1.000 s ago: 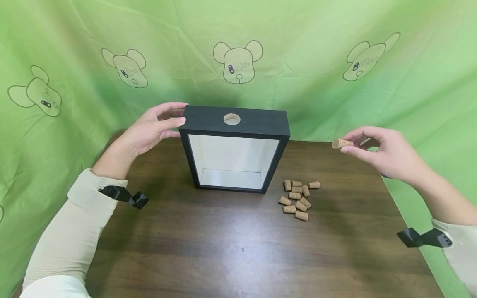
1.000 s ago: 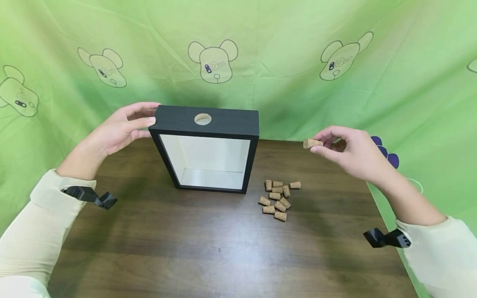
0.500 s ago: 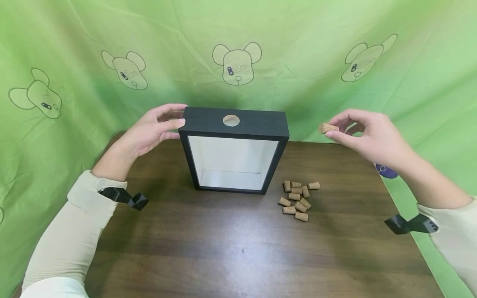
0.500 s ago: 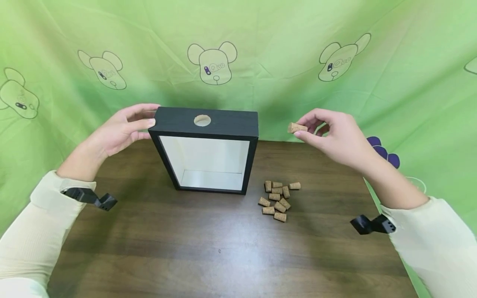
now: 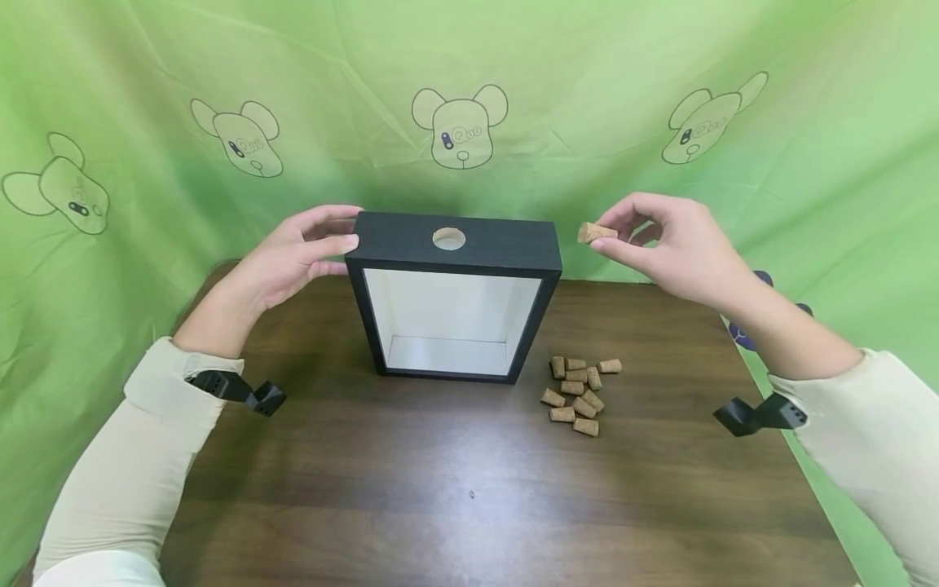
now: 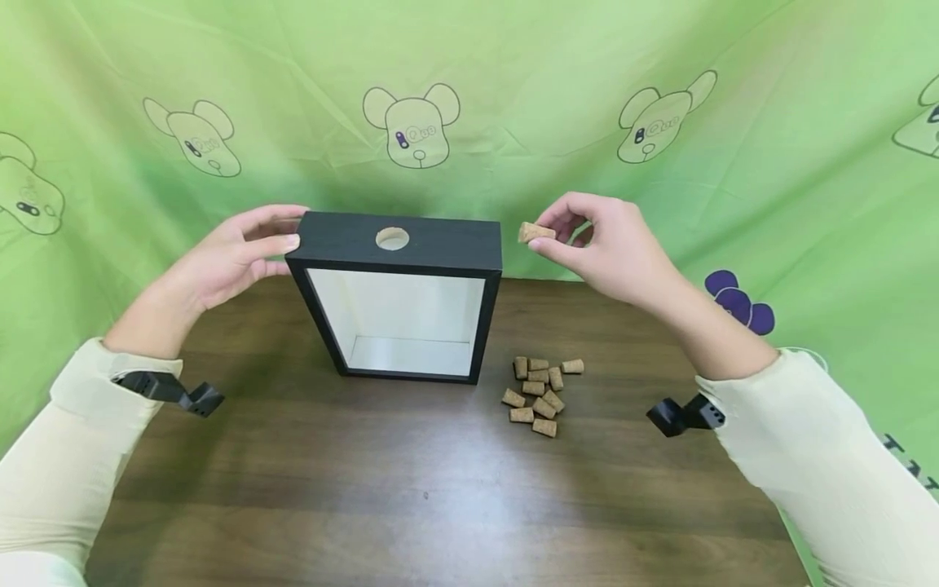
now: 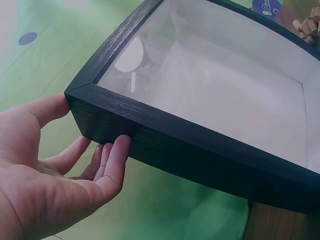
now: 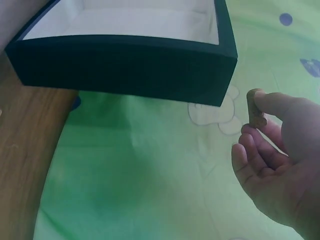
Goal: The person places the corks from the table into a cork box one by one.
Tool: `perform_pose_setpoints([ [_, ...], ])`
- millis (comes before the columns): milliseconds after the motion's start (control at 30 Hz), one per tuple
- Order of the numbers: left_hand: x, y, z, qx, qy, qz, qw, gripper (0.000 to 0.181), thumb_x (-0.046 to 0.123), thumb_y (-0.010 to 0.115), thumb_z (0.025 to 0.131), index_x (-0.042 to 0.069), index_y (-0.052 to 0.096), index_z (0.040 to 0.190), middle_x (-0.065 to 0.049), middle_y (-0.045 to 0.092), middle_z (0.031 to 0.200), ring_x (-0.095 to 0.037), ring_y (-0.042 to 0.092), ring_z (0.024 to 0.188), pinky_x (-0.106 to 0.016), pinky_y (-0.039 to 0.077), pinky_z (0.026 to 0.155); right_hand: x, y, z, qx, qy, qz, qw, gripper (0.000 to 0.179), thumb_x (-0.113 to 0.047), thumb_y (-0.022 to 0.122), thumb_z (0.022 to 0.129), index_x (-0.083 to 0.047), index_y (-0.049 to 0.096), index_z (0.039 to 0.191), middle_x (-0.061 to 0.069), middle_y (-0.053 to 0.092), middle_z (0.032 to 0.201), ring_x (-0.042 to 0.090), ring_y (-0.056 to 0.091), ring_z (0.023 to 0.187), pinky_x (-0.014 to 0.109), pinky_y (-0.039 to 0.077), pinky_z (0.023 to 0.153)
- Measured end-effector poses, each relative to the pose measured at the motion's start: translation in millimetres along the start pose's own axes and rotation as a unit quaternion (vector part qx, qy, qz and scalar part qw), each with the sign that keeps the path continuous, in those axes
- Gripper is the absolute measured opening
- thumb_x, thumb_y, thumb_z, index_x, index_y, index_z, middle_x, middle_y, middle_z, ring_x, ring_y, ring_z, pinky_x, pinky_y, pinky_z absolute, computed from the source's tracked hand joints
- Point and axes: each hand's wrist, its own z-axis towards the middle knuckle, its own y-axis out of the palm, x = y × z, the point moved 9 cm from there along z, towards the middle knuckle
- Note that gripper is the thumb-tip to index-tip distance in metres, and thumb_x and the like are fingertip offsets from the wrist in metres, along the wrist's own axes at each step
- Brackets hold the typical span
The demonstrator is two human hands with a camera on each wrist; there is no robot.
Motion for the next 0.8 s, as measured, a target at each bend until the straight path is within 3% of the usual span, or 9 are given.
perform_pose_setpoints([
  [533, -0.5, 0.0, -2.5, -0.001, -0.006, -0.005, 1.0, 0.057, 0.009, 0.058, 0.103, 0.005, 0.036, 0.156, -0.015, 0.033, 0.153, -0.022, 0.049, 0.123, -0.026, 0.053, 0.093, -31.5, 34.2, 30.0, -0.023, -0.042, 0.042, 0.998, 0.013, -0.016, 0.079, 0.091, -0.009, 0.073, 0.101, 0.003, 0.067, 0.089, 0.013, 0.058, 0.082, 0.019, 0.051, 0.077],
  [800, 0.7, 1.2, -3.7, -0.002, -0.003, -0.013, 0.9999, 0.057, 0.009, 0.059, 0.102, 0.004, 0.037, 0.155, -0.015, 0.035, 0.151, -0.02, 0.051, 0.119, -0.026, 0.053, 0.092, -45.7, 47.0, 38.1, -0.04, -0.086, 0.051, 0.9942, 0.03, -0.016, 0.073, 0.096, -0.013, 0.071, 0.126, 0.003, 0.065, 0.092, 0.012, 0.057, 0.086, 0.022, 0.051, 0.079],
])
